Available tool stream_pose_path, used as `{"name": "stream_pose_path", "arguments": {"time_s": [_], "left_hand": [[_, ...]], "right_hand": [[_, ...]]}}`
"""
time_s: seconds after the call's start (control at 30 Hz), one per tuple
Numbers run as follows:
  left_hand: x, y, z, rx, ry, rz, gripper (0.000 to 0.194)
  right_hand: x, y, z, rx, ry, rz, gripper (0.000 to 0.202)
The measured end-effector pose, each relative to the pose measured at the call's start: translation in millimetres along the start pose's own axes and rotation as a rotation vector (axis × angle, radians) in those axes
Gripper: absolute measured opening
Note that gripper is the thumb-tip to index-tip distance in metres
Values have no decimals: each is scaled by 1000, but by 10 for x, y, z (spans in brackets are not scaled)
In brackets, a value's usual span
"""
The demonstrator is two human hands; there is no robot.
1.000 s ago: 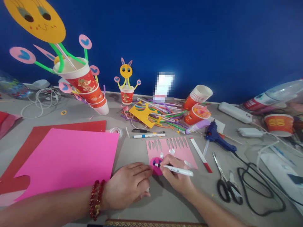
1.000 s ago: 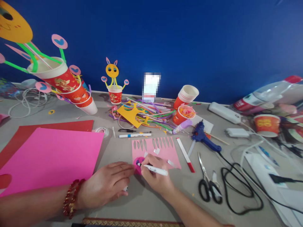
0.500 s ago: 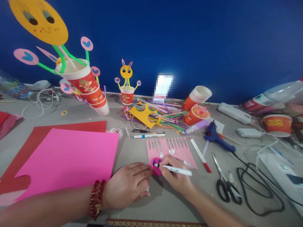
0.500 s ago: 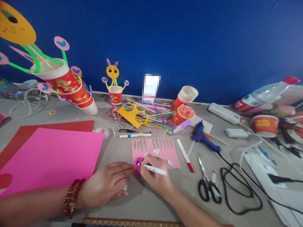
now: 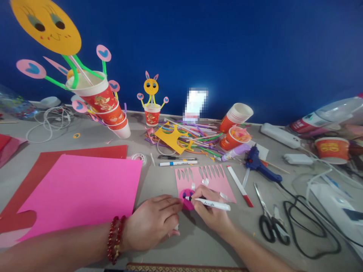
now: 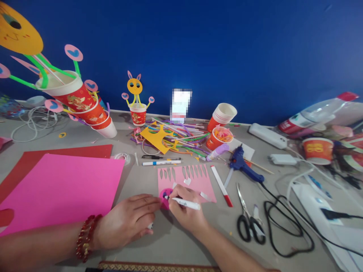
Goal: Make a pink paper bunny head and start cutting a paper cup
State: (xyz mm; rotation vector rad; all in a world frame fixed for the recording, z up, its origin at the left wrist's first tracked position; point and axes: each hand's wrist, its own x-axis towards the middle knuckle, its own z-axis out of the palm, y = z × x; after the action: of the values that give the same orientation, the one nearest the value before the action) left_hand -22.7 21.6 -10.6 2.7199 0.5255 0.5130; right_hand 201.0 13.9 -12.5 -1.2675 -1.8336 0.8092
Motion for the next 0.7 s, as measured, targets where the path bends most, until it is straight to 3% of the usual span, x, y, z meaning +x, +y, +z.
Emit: {"name": "stream_pose_path", "arguments": {"time_s": [0.7], "left_hand": [[7, 1, -15, -5, -2, 0, 18]], "right_hand": [[13, -27, -5, 2, 22, 9, 19]]}}
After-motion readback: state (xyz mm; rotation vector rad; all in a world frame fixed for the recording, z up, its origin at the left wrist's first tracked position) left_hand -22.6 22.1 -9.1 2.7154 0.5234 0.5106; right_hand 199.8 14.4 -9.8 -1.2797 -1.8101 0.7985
